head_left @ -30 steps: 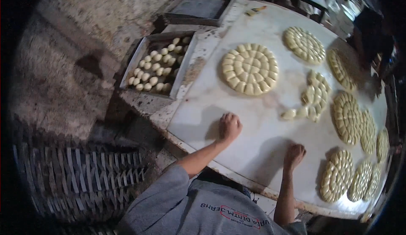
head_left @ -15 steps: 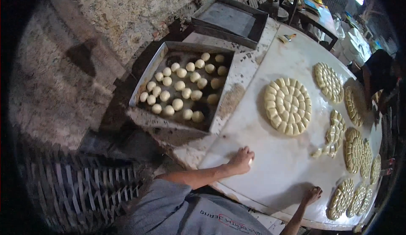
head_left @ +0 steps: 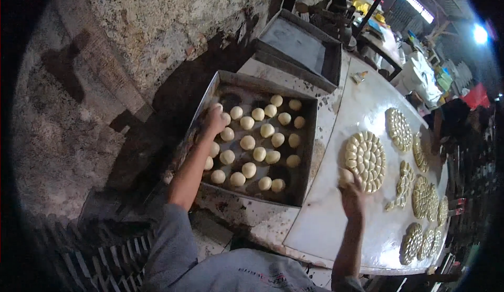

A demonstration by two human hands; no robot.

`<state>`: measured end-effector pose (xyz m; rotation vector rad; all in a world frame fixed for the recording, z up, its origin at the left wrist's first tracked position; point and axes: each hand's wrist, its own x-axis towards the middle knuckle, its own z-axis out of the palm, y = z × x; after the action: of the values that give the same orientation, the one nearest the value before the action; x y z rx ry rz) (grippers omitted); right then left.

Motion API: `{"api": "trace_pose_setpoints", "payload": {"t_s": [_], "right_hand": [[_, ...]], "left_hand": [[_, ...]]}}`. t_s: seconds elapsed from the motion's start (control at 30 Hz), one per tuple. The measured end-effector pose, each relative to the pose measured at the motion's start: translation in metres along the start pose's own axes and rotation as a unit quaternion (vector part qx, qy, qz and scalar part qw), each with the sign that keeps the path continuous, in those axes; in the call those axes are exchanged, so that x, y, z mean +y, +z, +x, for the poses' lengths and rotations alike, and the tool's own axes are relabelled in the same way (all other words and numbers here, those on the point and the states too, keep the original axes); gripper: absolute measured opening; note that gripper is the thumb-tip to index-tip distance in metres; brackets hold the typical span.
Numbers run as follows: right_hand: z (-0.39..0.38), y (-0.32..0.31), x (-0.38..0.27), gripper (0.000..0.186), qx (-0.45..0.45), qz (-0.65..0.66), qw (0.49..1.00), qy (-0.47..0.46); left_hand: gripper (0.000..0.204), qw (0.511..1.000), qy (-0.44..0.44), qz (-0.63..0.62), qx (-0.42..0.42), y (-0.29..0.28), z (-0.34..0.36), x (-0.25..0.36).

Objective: The recorder is shaping dough balls and placing them onto baking trays in a bakery production area.

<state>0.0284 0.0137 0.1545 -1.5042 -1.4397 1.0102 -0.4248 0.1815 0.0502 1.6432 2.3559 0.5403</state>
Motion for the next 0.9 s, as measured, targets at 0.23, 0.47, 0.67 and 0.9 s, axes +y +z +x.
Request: {"api": "trace_pose_setpoints", "payload": {"t_s": [0.23, 0.47, 0.67, 0.9], "right_hand": [[0.111, 0.143, -0.216, 0.042, 0.117, 0.185, 0.936, -0.274], [0.148, 0.223, -0.057, 0.051, 0.095, -0.239, 0.948, -0.185], [-0.042, -0.074, 0.172, 0.025, 0.423, -0.332, 0.843, -0.027], [-0.216, -0.276, 0.282, 0.016, 0.526, -0.334, 0.742, 0.248]], "left_hand": [[0.037, 0.717, 0.035, -0.639, -0.277, -0.076, -0.169, 0.019], [0.033, 0.518, 0.083, -0.651, -0.548, -0.011, -0.286, 0.081], [0.026, 0.614, 0.204, -0.379, -0.661, 0.055, -0.346, 0.184], [0.011, 0.746, 0.494, -0.256, -0.367, 0.177, -0.408, 0.336]]}}
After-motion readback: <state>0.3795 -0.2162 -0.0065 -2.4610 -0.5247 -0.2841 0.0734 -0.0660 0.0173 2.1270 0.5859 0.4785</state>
